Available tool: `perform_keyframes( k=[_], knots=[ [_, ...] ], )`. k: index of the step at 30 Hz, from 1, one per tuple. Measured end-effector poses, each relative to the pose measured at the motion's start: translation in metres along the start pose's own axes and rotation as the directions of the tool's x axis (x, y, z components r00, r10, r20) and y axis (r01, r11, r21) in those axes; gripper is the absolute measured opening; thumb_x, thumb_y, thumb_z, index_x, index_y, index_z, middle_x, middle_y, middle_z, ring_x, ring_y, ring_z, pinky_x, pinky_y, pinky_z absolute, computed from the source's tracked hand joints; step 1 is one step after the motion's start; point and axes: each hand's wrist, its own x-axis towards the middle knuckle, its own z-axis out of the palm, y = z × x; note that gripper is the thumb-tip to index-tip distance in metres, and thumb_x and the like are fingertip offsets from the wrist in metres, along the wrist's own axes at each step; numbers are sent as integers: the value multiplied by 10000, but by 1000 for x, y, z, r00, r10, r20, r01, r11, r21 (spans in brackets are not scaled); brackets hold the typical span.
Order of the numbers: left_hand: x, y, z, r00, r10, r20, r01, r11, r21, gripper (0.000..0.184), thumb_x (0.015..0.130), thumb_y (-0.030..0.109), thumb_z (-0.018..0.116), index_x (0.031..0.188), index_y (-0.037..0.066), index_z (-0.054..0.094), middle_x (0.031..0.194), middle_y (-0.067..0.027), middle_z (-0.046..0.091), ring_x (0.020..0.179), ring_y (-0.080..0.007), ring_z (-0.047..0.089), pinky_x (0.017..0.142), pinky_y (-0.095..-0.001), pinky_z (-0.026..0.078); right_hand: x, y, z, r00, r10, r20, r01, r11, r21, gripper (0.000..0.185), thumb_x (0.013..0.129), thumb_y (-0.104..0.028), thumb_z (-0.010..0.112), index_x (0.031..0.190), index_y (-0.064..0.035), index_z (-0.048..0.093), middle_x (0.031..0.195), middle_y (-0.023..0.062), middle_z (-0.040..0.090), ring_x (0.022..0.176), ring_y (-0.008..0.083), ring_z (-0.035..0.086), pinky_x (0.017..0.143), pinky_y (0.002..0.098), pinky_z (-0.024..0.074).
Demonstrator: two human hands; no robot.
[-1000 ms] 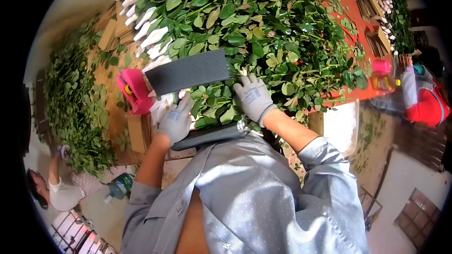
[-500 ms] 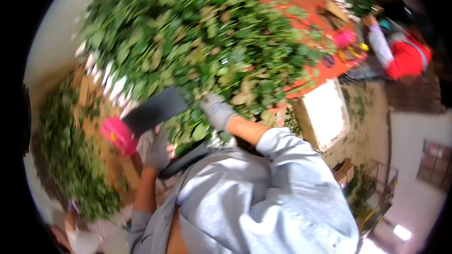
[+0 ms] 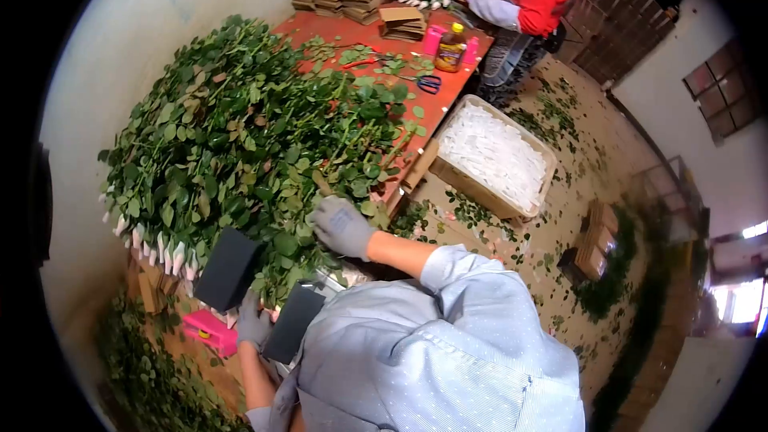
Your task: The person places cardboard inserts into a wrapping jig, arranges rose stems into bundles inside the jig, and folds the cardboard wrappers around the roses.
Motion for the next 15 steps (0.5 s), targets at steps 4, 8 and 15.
perform_keyframes(
  k=[4, 8, 15],
  knots=[
    [2, 18, -18, 990, -47, -130, 37, 996, -80, 516, 889, 119, 590, 1372, -49, 518, 1346, -245, 557, 1229, -403, 545, 1058, -446, 429, -95, 40, -13, 962, 262, -73, -266, 963, -52, 179, 884, -175, 633, 1018, -59, 658, 962, 168, 630, 982, 373, 610, 876, 481, 496],
    [-9, 81, -59, 969, -49, -243, -8, 973, -231, 438, 906, 105, 606, 1305, -72, 573, 1198, -217, 638, 1058, -360, 631, 944, -406, 497, -194, 49, -16, 731, 670, 129, -652, 742, -156, 247, 908, -262, 588, 1046, -70, 662, 1070, 196, 661, 1072, 378, 618, 923, 484, 487],
    [-44, 193, -116, 899, 144, -414, -224, 963, -152, 375, 923, 105, 638, 1273, -30, 618, 1096, -189, 655, 980, -350, 623, 870, -406, 492, -278, 82, -7, 467, 811, 352, -829, 541, -145, 330, 861, -328, 603, 1002, -44, 693, 1052, 220, 701, 1029, 395, 658, 914, 454, 507]
  ],
)
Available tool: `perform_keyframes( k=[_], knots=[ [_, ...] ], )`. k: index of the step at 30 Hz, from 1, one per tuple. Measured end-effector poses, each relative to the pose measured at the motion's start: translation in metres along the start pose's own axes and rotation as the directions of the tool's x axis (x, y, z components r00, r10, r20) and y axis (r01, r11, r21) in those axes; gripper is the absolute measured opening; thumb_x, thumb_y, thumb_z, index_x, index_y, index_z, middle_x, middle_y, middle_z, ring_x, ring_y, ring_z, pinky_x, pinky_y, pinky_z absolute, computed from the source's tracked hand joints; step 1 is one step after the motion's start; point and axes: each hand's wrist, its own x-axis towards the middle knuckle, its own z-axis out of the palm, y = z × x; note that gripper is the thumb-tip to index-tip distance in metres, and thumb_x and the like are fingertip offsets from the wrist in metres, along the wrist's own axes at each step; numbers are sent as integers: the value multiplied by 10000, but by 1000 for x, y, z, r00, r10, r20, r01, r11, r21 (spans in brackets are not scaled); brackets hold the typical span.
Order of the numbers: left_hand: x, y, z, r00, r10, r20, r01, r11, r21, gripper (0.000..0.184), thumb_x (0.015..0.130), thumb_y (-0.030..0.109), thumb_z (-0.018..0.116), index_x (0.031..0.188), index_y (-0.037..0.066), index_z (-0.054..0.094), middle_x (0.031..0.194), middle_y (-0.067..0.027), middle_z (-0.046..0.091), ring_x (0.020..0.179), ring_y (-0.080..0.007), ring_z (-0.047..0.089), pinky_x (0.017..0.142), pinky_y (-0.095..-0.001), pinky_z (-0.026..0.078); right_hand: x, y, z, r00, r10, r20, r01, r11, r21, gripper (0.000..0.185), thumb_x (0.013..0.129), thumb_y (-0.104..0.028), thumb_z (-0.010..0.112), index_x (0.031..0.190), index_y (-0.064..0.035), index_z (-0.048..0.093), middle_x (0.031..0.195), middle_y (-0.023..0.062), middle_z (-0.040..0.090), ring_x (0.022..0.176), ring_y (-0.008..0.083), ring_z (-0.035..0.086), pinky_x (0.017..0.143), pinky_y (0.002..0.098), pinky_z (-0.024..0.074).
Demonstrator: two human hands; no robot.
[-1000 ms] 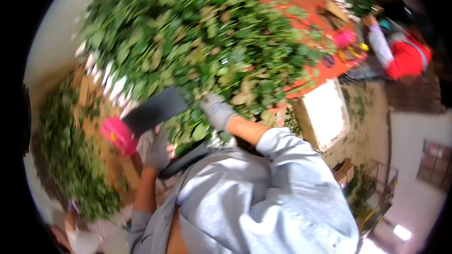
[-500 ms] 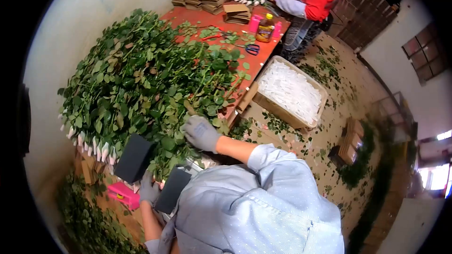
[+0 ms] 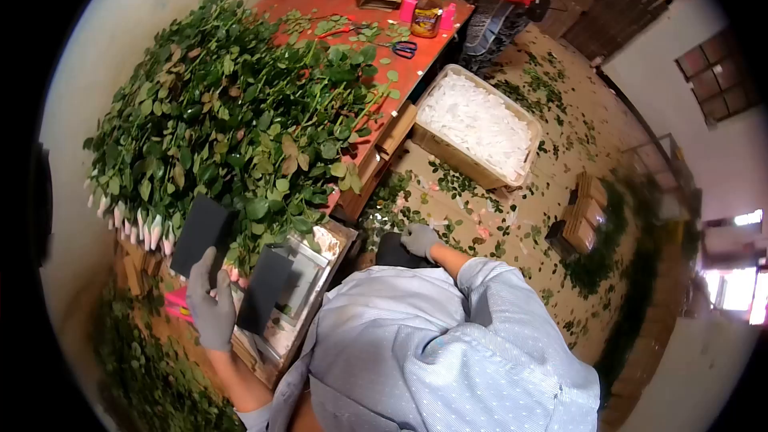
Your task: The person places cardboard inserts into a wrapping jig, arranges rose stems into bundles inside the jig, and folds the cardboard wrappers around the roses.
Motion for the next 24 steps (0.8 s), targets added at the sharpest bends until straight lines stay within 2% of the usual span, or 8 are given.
perform_keyframes(
  k=[5, 8, 11, 14, 15, 18, 20, 24],
  knots=[
    [-18, 91, -7, 982, 162, -93, -153, 984, 95, 384, 886, 96, 660, 1237, -59, 642, 1012, -201, 651, 900, -359, 622, 825, -411, 491, 57, 53, 3, 950, 123, 285, -99, 990, -99, 381, 848, -344, 596, 1022, -40, 746, 1077, 257, 708, 1019, 420, 682, 895, 453, 534],
    [-29, 151, -4, 985, 155, -80, -147, 985, 95, 410, 852, 27, 630, 1247, -83, 623, 975, -199, 654, 855, -307, 640, 772, -371, 504, 91, 87, 1, 917, 2, 398, 146, 929, -341, 378, 858, -326, 581, 1042, -39, 744, 1095, 260, 699, 1034, 431, 675, 898, 463, 532],
    [-17, 214, 20, 962, 242, -126, -229, 967, 109, 151, 712, 64, 719, 851, 12, 692, 783, -115, 654, 671, -311, 632, 661, -402, 504, 107, 102, -2, 933, 6, 361, 65, 981, -182, 396, 856, -335, 581, 1038, -22, 742, 1092, 266, 696, 1047, 438, 667, 911, 467, 530],
    [-7, 263, 45, 940, 313, -134, -304, 949, 89, 139, 782, 138, 694, 805, 10, 646, 718, -105, 612, 587, -253, 601, 579, -391, 477, 110, 105, -2, 926, 44, 376, 45, 973, -227, 421, 850, -358, 598, 1043, -13, 744, 1082, 276, 696, 1054, 432, 670, 915, 465, 532],
    [-10, 272, 69, 879, 308, -365, -344, 938, -37, 142, 757, 132, 692, 748, 8, 624, 707, -97, 612, 578, -244, 601, 573, -374, 490, 110, 109, -2, 911, 50, 409, 58, 968, -246, 421, 850, -358, 598, 1043, -13, 744, 1082, 276, 696, 1054, 432, 670, 915, 465, 532],
    [-19, 312, 67, 935, 41, -352, -96, 986, -140, 164, 790, 313, 691, 790, 154, 649, 797, -5, 693, 692, -203, 650, 594, -376, 539, 124, 144, 21, 871, 23, 490, 143, 944, -298, 449, 829, -379, 634, 1040, -2, 753, 1083, 282, 702, 1070, 413, 679, 914, 463, 534],
    [-23, 322, 63, 975, 133, -180, -152, 984, -93, 83, 773, 240, 671, 765, 174, 621, 807, 6, 666, 718, -181, 628, 594, -340, 525, 123, 143, 23, 846, 22, 533, 184, 926, -329, 459, 827, -379, 635, 1048, 7, 748, 1086, 283, 703, 1068, 412, 682, 920, 460, 532],
    [-33, 333, 69, 975, 102, -200, -134, 979, -151, 63, 785, 231, 697, 781, 212, 637, 833, 22, 668, 741, -175, 624, 614, -336, 532, 123, 135, 27, 816, 55, 575, 154, 939, -308, 447, 806, -372, 653, 1061, -18, 748, 1083, 252, 718, 1050, 409, 690, 917, 455, 534]
  ],
)
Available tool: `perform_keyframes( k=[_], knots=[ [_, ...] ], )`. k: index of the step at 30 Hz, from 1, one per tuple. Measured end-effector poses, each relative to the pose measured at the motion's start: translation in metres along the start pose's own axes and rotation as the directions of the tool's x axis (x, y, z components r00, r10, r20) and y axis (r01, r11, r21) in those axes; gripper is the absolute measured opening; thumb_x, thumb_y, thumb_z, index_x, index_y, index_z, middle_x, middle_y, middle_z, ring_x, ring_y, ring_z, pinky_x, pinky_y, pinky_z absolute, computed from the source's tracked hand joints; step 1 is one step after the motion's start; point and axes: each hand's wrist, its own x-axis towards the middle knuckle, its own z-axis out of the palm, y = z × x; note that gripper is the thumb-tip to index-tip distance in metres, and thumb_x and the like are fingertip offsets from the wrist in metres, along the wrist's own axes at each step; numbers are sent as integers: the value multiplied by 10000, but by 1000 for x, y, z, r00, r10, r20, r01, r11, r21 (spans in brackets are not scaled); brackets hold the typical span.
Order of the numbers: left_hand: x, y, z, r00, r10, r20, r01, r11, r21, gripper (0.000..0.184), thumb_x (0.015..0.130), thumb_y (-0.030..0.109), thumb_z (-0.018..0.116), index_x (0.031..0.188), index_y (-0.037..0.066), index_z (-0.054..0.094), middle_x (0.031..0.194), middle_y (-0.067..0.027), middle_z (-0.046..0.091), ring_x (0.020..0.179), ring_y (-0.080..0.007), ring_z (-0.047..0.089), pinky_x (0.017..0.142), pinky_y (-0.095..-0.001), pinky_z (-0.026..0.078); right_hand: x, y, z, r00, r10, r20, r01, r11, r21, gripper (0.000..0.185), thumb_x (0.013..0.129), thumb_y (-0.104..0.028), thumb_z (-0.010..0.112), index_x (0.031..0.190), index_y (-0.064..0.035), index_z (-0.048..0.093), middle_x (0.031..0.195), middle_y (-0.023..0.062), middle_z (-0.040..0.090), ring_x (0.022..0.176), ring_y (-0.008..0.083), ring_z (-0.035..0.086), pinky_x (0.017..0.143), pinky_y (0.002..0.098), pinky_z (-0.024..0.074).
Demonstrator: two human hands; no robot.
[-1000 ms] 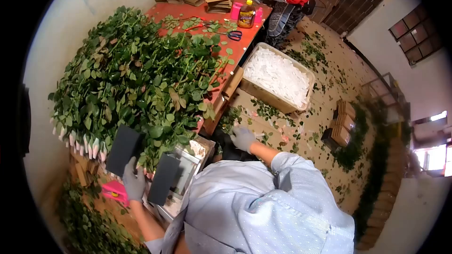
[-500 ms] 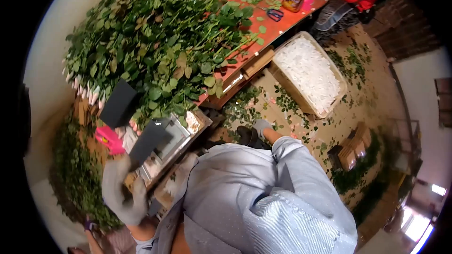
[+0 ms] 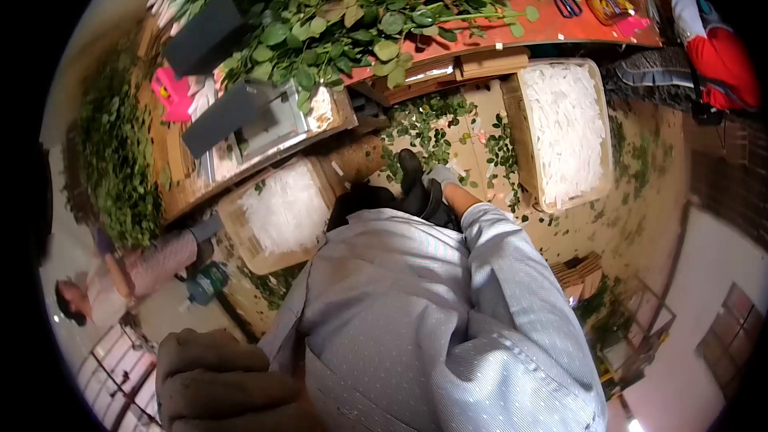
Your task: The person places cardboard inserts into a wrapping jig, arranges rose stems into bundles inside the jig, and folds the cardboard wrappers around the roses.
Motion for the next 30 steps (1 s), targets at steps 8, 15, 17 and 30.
perform_keyframes(
  k=[8, 15, 17, 30],
  knots=[
    [-50, 3, 41, 895, 82, -437, -69, 997, 47, 320, 794, 396, 799, 903, 113, 697, 828, -15, 648, 755, -178, 608, 576, -319, 528, 35, 40, 30, 979, -172, -111, 173, 985, 1, 235, 847, -300, 681, 936, -88, 729, 682, 92, 675, 616, 210, 650, 598, 347, 514],
    [-144, -13, -22, 907, 110, -406, -232, 936, -266, 412, 757, 419, 830, 871, 38, 725, 741, -35, 588, 646, -157, 572, 542, -297, 496, 24, 37, 65, 980, -201, 9, 197, 954, -226, 309, 892, -311, 659, 1031, -49, 746, 810, 168, 719, 791, 310, 707, 735, 390, 545],
    [-181, -20, -62, 941, 167, -293, -244, 937, -249, 518, 787, 397, 817, 1096, 4, 683, 893, -118, 644, 791, -234, 631, 709, -350, 546, -33, -21, 69, 978, -193, -77, 161, 939, -305, 317, 904, -299, 645, 1051, -33, 739, 938, 211, 741, 937, 361, 714, 836, 427, 544],
    [-400, -195, 16, 788, -604, 115, 542, 771, 334, 415, 853, 96, 654, 1259, 25, 602, 1029, -114, 594, 908, -291, 587, 794, -420, 463, -13, -289, 97, 786, -571, -238, 150, 549, -822, 414, 906, -275, 615, 1233, -21, 591, 1166, 220, 648, 1120, 410, 618, 947, 448, 517]
  ],
)
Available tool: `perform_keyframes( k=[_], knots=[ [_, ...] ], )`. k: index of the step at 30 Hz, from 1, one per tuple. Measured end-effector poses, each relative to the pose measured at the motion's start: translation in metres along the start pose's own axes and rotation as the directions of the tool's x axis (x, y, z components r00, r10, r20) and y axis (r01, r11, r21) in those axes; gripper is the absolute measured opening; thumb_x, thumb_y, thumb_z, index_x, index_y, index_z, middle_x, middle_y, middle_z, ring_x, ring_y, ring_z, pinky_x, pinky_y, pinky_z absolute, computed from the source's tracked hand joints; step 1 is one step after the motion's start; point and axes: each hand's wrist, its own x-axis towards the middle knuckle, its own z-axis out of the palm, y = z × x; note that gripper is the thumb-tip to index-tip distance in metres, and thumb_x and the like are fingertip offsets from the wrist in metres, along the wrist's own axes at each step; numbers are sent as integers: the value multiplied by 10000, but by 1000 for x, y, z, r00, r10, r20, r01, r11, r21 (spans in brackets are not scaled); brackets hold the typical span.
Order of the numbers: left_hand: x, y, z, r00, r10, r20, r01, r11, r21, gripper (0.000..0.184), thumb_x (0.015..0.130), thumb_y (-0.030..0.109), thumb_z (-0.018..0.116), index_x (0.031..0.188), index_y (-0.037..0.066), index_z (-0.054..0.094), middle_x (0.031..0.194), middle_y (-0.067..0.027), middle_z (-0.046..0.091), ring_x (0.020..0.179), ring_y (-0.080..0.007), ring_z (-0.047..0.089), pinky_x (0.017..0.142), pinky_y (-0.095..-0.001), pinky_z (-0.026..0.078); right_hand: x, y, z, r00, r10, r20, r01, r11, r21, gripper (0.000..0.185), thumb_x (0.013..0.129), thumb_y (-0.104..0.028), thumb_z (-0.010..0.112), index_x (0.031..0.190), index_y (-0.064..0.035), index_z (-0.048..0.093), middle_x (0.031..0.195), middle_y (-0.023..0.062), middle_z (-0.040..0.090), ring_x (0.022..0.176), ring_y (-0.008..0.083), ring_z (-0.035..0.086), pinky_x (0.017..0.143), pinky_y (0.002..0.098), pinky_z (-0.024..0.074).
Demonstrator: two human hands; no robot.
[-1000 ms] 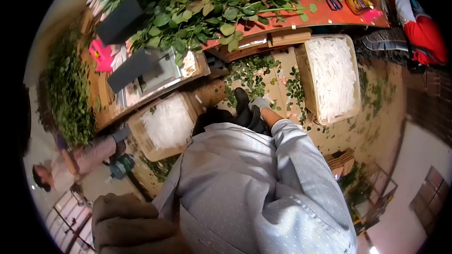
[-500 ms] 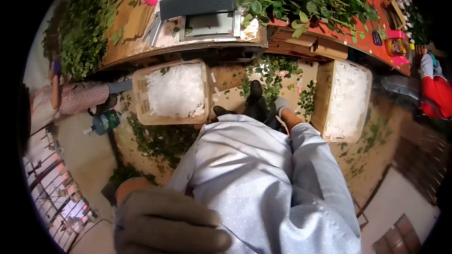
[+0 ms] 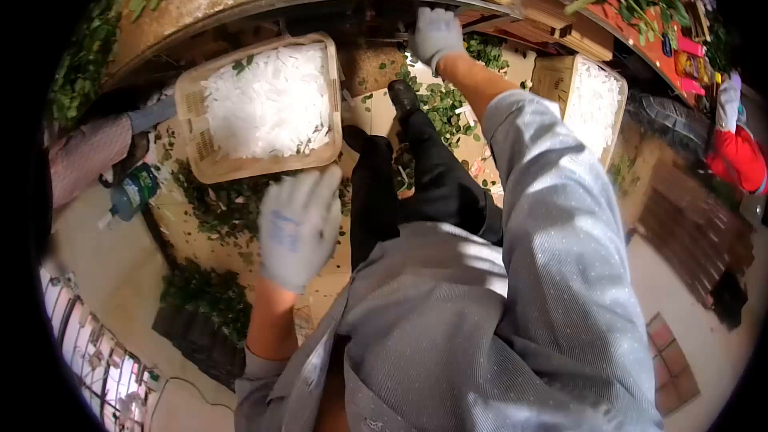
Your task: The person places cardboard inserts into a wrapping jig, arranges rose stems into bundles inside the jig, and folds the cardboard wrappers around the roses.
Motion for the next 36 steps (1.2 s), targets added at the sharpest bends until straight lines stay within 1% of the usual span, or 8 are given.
perform_keyframes(
  k=[3, 18, 20, 21, 23, 29, 31, 36],
  knots=[
    [-29, -21, 78, 984, -98, 149, 101, 995, -10, 404, 875, 116, 633, 1269, 48, 579, 1044, -118, 582, 913, -301, 578, 803, -439, 464, 69, 21, 39, 984, -177, 37, 179, 983, -50, 324, 1005, -307, 507, 1085, -65, 707, 1018, 197, 723, 916, 294, 711, 839, 433, 565],
    [-2, -5, 117, 949, -186, 255, 231, 959, -161, 383, 860, 146, 659, 1234, 80, 614, 1056, -119, 643, 932, -322, 613, 800, -455, 480, 80, 31, 42, 960, -253, 122, 189, 904, 383, 333, 974, -228, 516, 1179, -38, 698, 1203, 217, 688, 1105, 302, 679, 966, 412, 532],
    [4, -3, 110, 972, -150, 183, 175, 976, -132, 382, 859, 184, 662, 1226, 88, 616, 1013, -100, 625, 917, -304, 614, 808, -441, 480, 57, 14, 37, 896, -433, 98, 437, 899, -22, 318, 970, -208, 513, 1157, -45, 712, 1249, 219, 674, 1140, 283, 669, 996, 433, 519],
    [5, -2, 107, 977, -120, 178, 142, 983, -118, 382, 859, 184, 662, 1226, 88, 616, 1013, -100, 625, 917, -304, 614, 808, -441, 480, 34, -1, -8, 849, -295, 439, 323, 946, 11, 296, 954, -219, 528, 1072, -47, 737, 1177, 213, 686, 1080, 297, 661, 875, 466, 531],
    [8, -1, 99, 976, -85, 199, 103, 991, -81, 378, 841, 180, 677, 1205, 92, 624, 989, -106, 615, 907, -313, 604, 803, -444, 475, -26, 3, 17, 836, -547, 46, 535, 793, -292, 256, 914, -272, 577, 958, -95, 756, 937, 104, 636, 882, 256, 598, 650, 364, 413],
    [12, -20, 81, 962, 208, 179, -217, 976, 28, 315, 836, 231, 674, 1124, 106, 647, 939, -128, 607, 883, -335, 603, 788, -470, 473, -181, 11, -45, 874, -485, 36, 446, 829, 336, 187, 836, -186, 616, 930, -67, 727, 951, 152, 713, 909, 337, 713, 741, 455, 574],
    [28, -11, 53, 885, 234, 402, -280, 958, 59, 316, 835, 239, 676, 1115, 97, 645, 950, -131, 619, 903, -340, 608, 795, -473, 475, -223, 20, -59, 889, -454, 59, 386, 811, 439, 233, 855, -195, 632, 1055, -78, 649, 1059, 121, 656, 938, 332, 678, 791, 451, 557],
    [44, 29, 24, 845, 528, 87, -532, 846, 29, 481, 864, 260, 705, 1268, 19, 600, 1202, -239, 648, 1074, -383, 636, 943, -454, 497, -305, 24, -111, 975, -102, -198, 216, 644, 733, 290, 966, -269, 554, 1103, -34, 654, 1067, 186, 668, 1047, 362, 639, 930, 468, 489]
  ],
)
